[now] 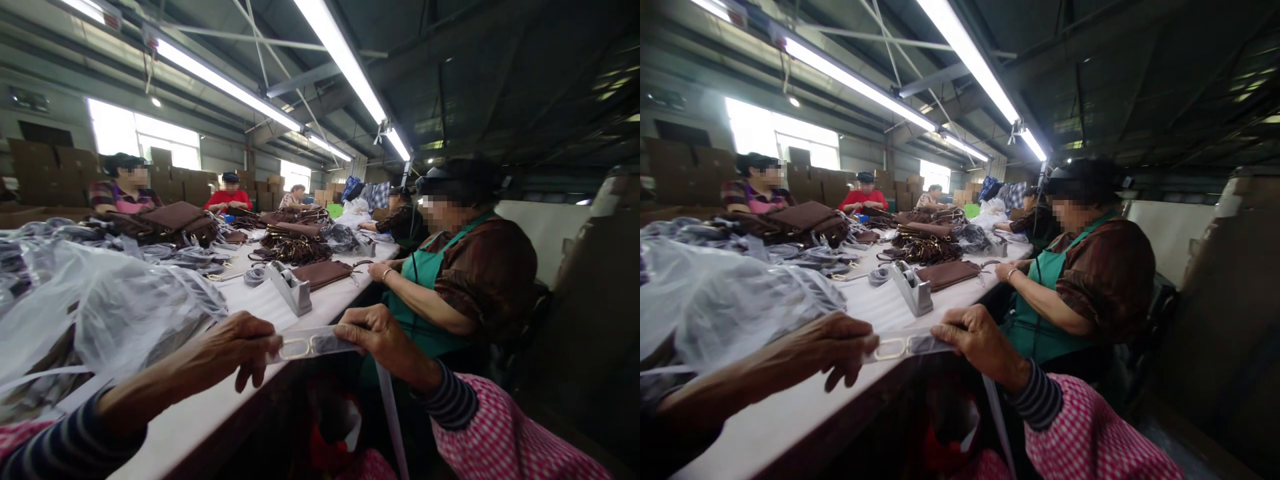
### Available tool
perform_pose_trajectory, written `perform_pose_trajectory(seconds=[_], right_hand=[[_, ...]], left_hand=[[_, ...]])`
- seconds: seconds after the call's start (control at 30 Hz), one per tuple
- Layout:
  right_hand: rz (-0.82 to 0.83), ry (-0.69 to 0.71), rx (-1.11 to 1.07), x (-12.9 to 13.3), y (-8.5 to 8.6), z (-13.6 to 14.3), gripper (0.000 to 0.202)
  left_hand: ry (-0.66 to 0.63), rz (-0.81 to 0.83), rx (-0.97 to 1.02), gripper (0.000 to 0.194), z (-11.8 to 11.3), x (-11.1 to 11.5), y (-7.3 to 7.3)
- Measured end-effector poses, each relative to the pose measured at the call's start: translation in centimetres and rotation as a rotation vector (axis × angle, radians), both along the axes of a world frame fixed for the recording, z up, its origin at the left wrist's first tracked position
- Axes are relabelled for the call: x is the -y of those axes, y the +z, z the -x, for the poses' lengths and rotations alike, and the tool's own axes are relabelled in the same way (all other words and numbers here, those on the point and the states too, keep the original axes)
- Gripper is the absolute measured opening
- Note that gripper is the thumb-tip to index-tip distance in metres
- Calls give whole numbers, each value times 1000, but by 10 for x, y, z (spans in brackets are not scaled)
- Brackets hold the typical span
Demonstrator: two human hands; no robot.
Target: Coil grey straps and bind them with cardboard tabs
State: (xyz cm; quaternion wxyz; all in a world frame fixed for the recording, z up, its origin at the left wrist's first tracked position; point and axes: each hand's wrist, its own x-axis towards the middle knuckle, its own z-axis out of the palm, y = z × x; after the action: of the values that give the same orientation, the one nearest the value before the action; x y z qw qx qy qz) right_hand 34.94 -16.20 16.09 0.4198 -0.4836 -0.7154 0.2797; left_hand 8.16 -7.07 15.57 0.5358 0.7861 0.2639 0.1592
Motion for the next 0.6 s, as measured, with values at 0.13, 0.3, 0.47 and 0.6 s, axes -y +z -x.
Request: perform_pose_trajectory(seconds=[0.13, 0.3, 0.47, 0.6], right_hand=[[21, 52, 117, 6, 10, -7, 48], [101, 139, 107, 6, 13, 12, 44], [71, 213, 139, 3, 13, 25, 40], [269, 224, 65, 4, 1, 15, 36]], left_hand=[[-57, -130, -75, 49, 20, 3, 10], [28, -161, 41, 38, 8, 22, 19], [-157, 234, 79, 53, -32, 41, -10], [-35, 256, 127, 57, -32, 40, -38]])
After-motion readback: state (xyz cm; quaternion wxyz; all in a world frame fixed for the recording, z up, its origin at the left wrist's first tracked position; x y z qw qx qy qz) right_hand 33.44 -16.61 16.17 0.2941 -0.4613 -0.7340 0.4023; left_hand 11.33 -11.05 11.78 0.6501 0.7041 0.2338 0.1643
